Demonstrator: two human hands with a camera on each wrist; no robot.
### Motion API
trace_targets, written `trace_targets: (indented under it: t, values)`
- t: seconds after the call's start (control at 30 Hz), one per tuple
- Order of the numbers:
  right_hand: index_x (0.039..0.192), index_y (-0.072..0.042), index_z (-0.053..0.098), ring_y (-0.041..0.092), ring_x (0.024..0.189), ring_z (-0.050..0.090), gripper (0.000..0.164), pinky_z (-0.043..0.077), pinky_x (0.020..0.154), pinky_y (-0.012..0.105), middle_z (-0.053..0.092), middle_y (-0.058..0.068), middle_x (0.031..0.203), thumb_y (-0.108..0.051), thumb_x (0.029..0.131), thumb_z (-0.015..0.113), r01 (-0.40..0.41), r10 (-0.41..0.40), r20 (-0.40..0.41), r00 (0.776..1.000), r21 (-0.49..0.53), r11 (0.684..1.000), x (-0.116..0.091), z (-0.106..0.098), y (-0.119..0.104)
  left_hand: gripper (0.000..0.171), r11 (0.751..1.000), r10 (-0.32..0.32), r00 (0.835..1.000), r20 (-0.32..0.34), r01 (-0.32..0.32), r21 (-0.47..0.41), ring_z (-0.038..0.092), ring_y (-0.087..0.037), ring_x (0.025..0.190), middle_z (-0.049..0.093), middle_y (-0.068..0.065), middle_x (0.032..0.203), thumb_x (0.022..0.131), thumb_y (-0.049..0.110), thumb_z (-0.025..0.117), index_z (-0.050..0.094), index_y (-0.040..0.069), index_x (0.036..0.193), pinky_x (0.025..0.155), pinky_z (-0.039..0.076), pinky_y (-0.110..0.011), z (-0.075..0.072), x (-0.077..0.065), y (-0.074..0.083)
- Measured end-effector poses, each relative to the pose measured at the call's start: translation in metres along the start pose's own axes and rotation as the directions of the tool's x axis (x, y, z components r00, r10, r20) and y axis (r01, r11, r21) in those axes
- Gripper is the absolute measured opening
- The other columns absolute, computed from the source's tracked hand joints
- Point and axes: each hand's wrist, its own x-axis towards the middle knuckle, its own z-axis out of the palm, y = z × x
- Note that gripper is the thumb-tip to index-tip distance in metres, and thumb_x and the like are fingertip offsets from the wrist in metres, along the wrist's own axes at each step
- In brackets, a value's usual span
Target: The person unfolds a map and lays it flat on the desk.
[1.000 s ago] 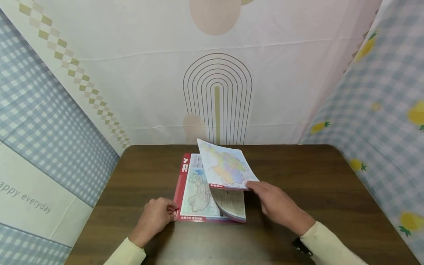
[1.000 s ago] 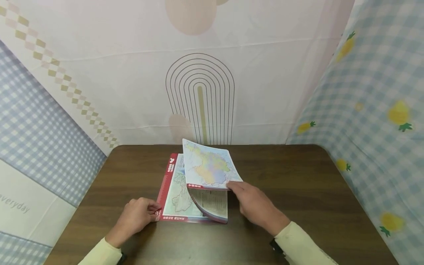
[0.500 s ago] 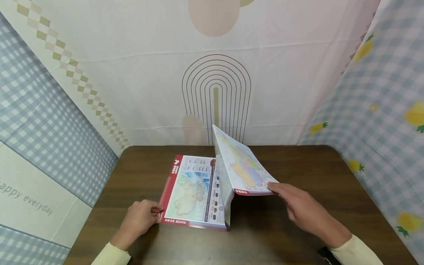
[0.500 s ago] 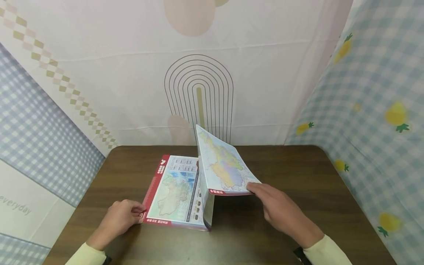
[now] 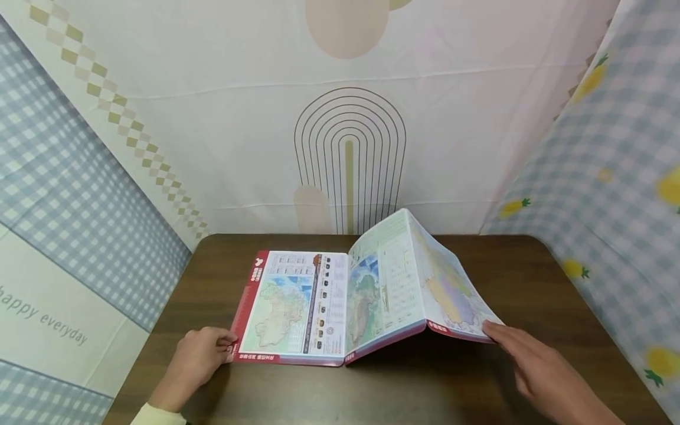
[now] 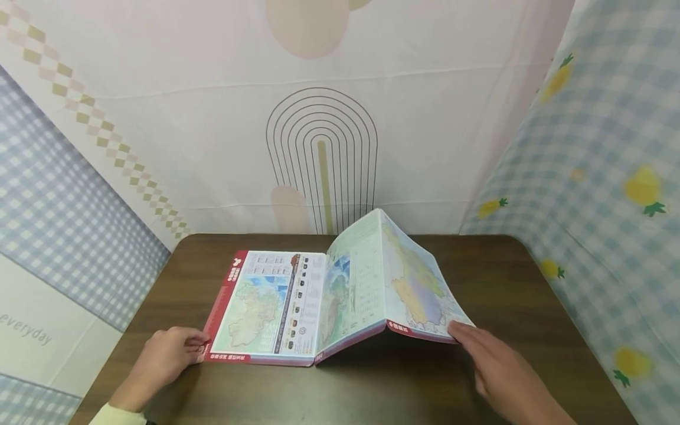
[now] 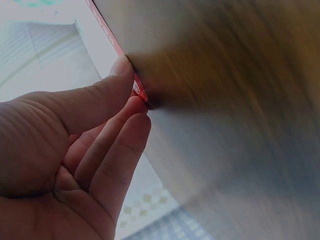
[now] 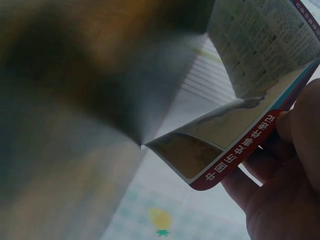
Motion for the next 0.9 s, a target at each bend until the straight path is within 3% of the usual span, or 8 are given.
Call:
trace_targets:
  t: [0.13,0.27,0.37,0.53,0.6,0.67,0.77,0.9]
  values:
    - [0.14,-0.007,0.064,-0.013,0.129,0.044,0.059,0.045,0.086,0.007,0.072,0.004,0.126,-0.007,0.085,0.043,0.011,-0.011,-0.01,1.0,-0.013,1.0,-0.021,0.009,0.007,0.024,0.999,-0.004,1.0,0.003,0.004,0.033,0.079,-0.027,0.094,0.083,-0.005,0.1,0.082,0.014,0.091,0.083,0.013,0.105,0.085,0.06,-0.056,-0.006,-0.004,-0.013]
    - [0.138,-0.007,0.066,-0.01,0.128,0.047,0.066,0.045,0.087,0.007,0.073,0.005,0.127,-0.029,0.098,0.018,0.008,-0.008,0.007,1.0,-0.057,0.998,-0.032,0.014,0.011,0.025,0.998,0.004,1.0,-0.001,-0.004,0.055,0.079,-0.031,0.096,0.083,-0.007,0.101,0.082,0.015,0.091,0.083,0.012,0.105,0.084,0.059,-0.058,-0.012,-0.007,-0.024]
    - [0.136,-0.007,0.066,-0.004,0.127,0.05,0.055,0.039,0.095,0.003,0.072,0.005,0.13,-0.018,0.096,0.032,-0.006,0.01,0.047,0.999,-0.079,0.997,-0.04,0.018,0.017,0.026,0.997,0.001,1.0,-0.008,-0.001,0.072,0.078,-0.035,0.098,0.083,-0.009,0.103,0.081,0.016,0.091,0.083,0.012,0.105,0.082,0.058,-0.06,-0.015,-0.008,-0.032]
    - [0.131,-0.003,0.069,0.013,0.12,0.059,0.057,0.016,0.113,-0.001,0.073,0.008,0.129,-0.015,0.094,0.027,0.029,-0.025,0.059,0.998,-0.068,0.997,-0.05,0.03,0.027,0.026,0.996,0.002,1.0,-0.021,0.0,0.093,0.078,-0.037,0.097,0.082,-0.013,0.104,0.08,0.015,0.092,0.083,0.011,0.104,0.081,0.057,-0.06,-0.021,-0.008,-0.044]
    - [0.128,-0.003,0.071,0.022,0.114,0.064,0.052,0.022,0.113,0.002,0.074,0.009,0.127,-0.011,0.092,0.034,0.057,-0.051,0.069,0.996,-0.081,0.995,-0.053,0.036,0.03,0.026,0.995,0.006,1.0,-0.023,-0.004,0.096,0.077,-0.038,0.097,0.082,-0.014,0.104,0.08,0.015,0.092,0.083,0.011,0.104,0.081,0.057,-0.06,-0.023,-0.008,-0.047]
    - [0.124,-0.004,0.073,0.027,0.108,0.068,0.046,0.038,0.105,0.009,0.074,0.009,0.125,0.0,0.081,0.055,0.076,-0.066,0.107,0.992,-0.094,0.993,-0.056,0.039,0.032,0.026,0.995,0.004,1.0,-0.022,-0.002,0.099,0.077,-0.039,0.098,0.082,-0.014,0.104,0.08,0.016,0.092,0.083,0.011,0.104,0.081,0.057,-0.06,-0.024,-0.007,-0.048]
    - [0.119,-0.006,0.075,0.028,0.105,0.071,0.065,0.055,0.085,0.023,0.074,0.008,0.124,0.008,0.055,0.08,0.084,-0.062,0.181,0.982,-0.115,0.99,-0.058,0.043,0.032,0.028,0.995,-0.002,1.0,-0.012,0.003,0.1,0.077,-0.04,0.098,0.082,-0.014,0.104,0.08,0.019,0.092,0.083,0.01,0.105,0.08,0.057,-0.059,-0.024,-0.008,-0.051]
    - [0.116,-0.008,0.076,0.027,0.103,0.071,0.063,0.061,0.076,0.034,0.073,0.007,0.123,0.006,0.056,0.089,0.082,-0.051,0.257,0.965,-0.11,0.991,-0.06,0.046,0.032,0.029,0.995,-0.001,1.0,-0.008,0.002,0.104,0.076,-0.039,0.099,0.082,-0.014,0.103,0.08,0.019,0.092,0.083,0.009,0.106,0.081,0.057,-0.059,-0.023,-0.009,-0.054]
